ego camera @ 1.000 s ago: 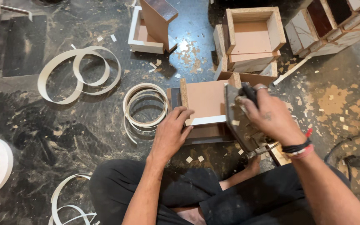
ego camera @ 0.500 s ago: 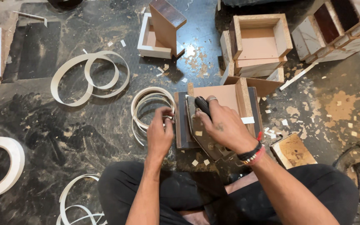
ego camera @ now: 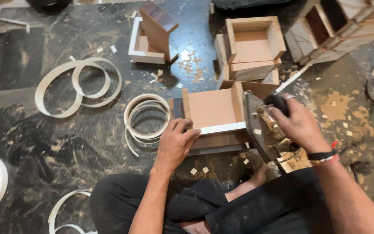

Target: The person sits on the workshop floor and presses white edge banding strips onto the edges of small wooden boxes using a handheld edge banding iron. They rotate each box to work successive edges, press the strip down, and set finished boxes aside with other completed boxes.

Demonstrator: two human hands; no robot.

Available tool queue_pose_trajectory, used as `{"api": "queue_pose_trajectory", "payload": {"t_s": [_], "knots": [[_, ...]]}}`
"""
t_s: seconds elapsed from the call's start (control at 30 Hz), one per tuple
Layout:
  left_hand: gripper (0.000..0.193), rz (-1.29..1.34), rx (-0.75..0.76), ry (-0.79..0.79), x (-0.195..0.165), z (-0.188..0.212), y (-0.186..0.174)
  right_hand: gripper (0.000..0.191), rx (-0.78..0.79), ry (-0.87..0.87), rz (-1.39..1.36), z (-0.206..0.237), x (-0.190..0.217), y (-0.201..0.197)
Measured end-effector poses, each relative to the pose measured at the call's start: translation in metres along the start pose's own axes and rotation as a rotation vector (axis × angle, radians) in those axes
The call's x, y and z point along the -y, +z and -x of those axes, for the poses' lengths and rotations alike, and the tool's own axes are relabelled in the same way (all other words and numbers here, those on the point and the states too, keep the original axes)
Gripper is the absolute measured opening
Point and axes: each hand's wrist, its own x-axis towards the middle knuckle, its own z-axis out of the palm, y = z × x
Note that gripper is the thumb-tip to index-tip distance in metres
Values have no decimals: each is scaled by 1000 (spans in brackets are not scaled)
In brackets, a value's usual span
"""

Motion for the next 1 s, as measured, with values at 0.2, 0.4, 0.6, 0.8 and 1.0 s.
{"api": "queue_pose_trajectory", "payload": {"t_s": [0.2, 0.4, 0.6, 0.8, 1.0], "knots": [[16, 11, 39, -33, 0, -3, 1, 47, 48, 411, -254, 29, -64, 9], [15, -14, 86, -116, 2, -8, 8, 48, 181, 457, -38, 29, -93, 17], [19, -37, 84, -75, 0, -11, 8, 48, 403, 683, 125, 17, -87, 20], [16, -114, 78, -37, -3, -11, 7, 48, 293, 654, 245, 16, -60, 17], [33, -142, -59, -75, 3, -21, 25, 20, -188, -248, -87, -2, 23, 38]]}}
